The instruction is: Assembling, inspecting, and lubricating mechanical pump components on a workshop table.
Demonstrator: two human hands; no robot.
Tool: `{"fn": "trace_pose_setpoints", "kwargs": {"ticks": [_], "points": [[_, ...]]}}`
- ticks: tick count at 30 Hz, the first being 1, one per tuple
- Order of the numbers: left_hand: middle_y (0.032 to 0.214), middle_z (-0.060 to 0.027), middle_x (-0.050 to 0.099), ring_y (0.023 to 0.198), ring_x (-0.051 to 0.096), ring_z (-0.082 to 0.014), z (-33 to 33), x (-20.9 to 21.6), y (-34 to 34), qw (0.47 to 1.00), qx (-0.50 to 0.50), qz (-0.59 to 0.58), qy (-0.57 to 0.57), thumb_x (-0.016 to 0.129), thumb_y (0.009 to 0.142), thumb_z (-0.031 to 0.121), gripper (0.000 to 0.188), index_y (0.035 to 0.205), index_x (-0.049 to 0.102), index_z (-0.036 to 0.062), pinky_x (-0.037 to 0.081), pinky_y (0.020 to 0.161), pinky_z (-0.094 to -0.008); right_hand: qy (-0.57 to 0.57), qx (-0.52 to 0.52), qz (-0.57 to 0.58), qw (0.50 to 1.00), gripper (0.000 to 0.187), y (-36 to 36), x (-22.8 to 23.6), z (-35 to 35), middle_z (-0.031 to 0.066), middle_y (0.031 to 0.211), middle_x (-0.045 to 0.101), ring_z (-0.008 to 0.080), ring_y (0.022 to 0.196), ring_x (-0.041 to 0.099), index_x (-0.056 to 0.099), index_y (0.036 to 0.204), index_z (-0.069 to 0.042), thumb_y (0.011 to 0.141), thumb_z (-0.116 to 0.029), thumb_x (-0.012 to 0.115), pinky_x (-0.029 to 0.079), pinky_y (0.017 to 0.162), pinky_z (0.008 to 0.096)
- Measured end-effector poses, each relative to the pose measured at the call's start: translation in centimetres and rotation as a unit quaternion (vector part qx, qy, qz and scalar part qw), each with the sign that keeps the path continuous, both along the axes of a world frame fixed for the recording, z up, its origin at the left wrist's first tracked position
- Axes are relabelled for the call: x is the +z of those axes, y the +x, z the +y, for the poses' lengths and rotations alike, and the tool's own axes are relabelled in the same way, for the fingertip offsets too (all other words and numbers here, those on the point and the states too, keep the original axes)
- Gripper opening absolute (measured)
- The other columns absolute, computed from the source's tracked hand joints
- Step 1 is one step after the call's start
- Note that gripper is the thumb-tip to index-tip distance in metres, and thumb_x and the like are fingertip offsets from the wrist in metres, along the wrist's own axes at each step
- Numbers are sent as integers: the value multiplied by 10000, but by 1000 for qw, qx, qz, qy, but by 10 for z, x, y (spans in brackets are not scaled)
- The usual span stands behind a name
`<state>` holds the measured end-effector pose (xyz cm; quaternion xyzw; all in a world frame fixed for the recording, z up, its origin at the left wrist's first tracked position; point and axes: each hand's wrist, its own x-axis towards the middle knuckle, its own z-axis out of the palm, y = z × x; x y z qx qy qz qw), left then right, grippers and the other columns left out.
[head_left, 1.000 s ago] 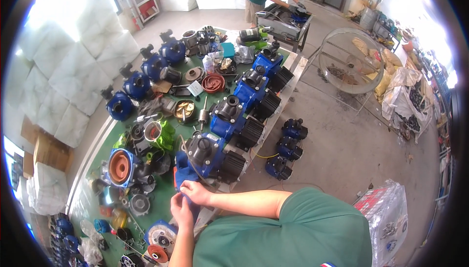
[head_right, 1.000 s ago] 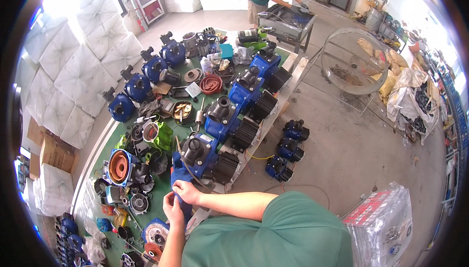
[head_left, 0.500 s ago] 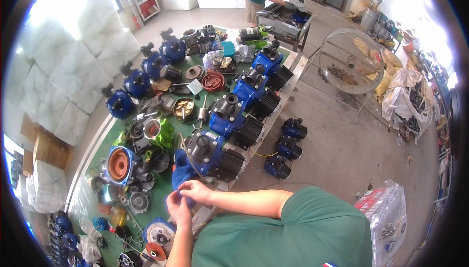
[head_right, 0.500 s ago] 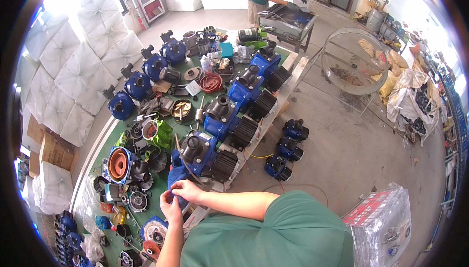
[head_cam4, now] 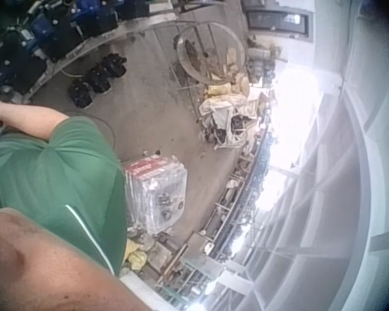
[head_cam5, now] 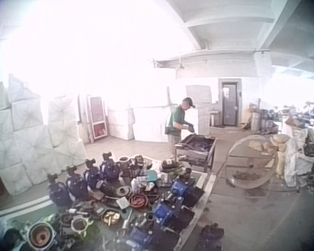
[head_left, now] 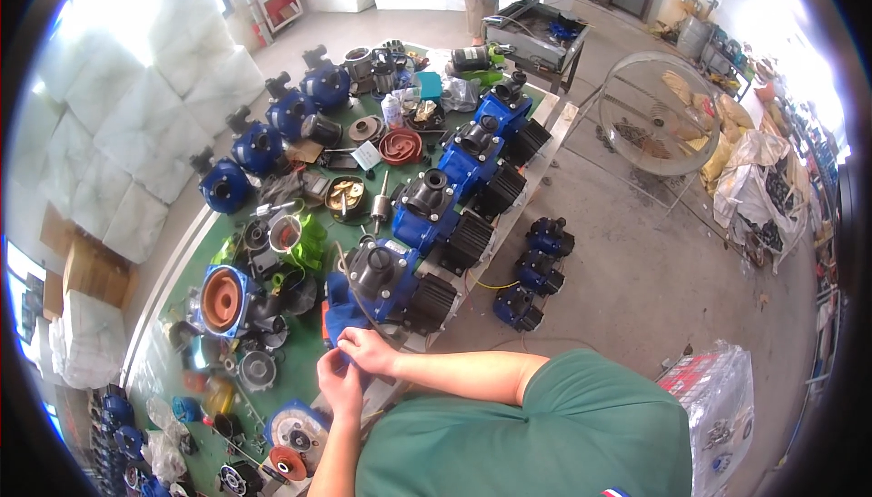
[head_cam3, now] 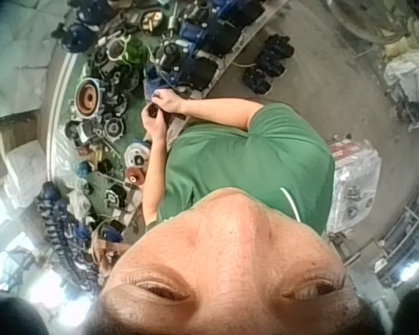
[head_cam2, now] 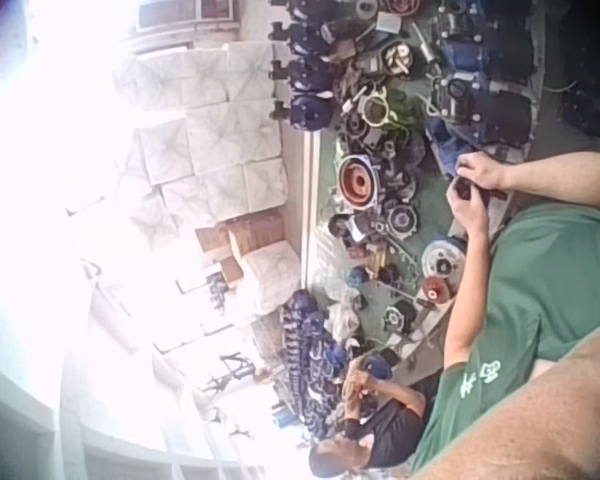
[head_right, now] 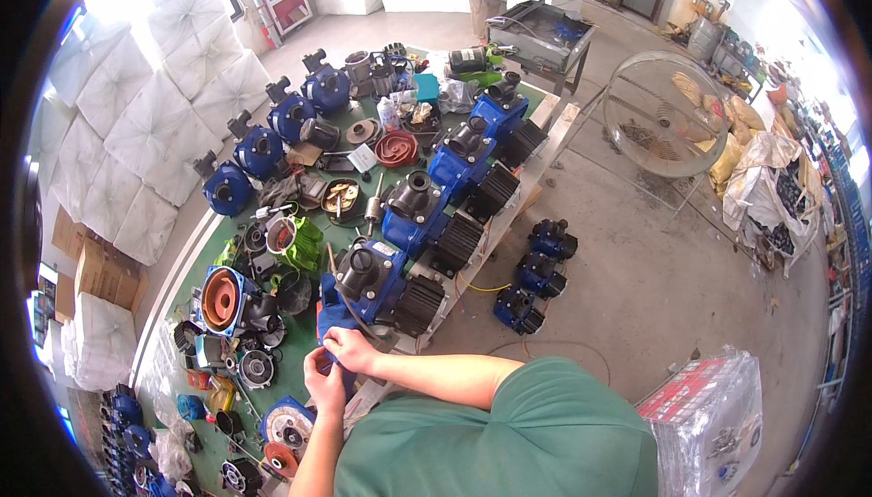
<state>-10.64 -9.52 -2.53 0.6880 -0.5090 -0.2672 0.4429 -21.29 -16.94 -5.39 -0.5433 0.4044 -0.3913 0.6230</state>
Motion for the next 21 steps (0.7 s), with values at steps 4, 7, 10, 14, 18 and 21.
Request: {"fn": "trace_pose_setpoints", "kwargs": {"ticks": [4, 7, 10, 14, 18, 21], "points": [[1015, -116, 636, 932, 636, -214, -5, -7, 8, 999, 30, 25, 8, 686, 818, 0, 290, 1092, 598, -30, 509, 861, -326, 72, 80, -78, 991, 234, 2, -6, -2, 62, 986, 684, 138, 907, 620, 638, 1069, 27, 975, -180, 581, 509, 836, 296], [1017, -118, 637, 935, 638, -215, -5, -8, 9, 999, 37, 14, 4, 676, 823, -9, 263, 1074, 599, -26, 508, 863, -326, 132, 26, -118, 984, 237, 10, -14, 1, 66, 1048, 684, 135, 957, 622, 648, 1111, 15, 965, -169, 615, 506, 875, 292], [1026, -120, 633, 936, 637, -211, -3, -11, 11, 999, 42, 31, 2, 666, 826, -19, 263, 1080, 598, -25, 507, 864, -328, 188, 63, -132, 971, 251, 3, -8, -1, 71, 1052, 691, 127, 951, 627, 654, 1141, 13, 948, -148, 647, 513, 862, 288], [1049, -115, 612, 942, 622, -204, -4, -13, 11, 999, 33, 36, -6, 644, 835, -37, 258, 1088, 593, -25, 501, 869, -315, 206, 70, -178, 960, 242, 6, -22, -4, 68, 1030, 698, 118, 931, 630, 665, 1127, 19, 939, -132, 655, 517, 845, 277], [946, -52, 582, 850, 577, -147, -4, -8, 5, 995, 49, 54, -68, 623, 835, -69, 252, 1076, 594, -1, 481, 789, -274, 181, 31, -153, 971, 225, 8, -20, -4, 71, 1013, 702, 117, 917, 630, 674, 1103, 30, 931, -114, 655, 517, 832, 265], [919, -64, 555, 829, 578, -170, -4, 6, 3, 995, 40, -46, -79, 635, 814, -72, 217, 1019, 614, -3, 480, 785, -278, 165, 27, -132, 977, 214, 8, -20, -3, 70, 1011, 700, 115, 918, 627, 675, 1095, 32, 929, -100, 647, 513, 836, 264]]}}
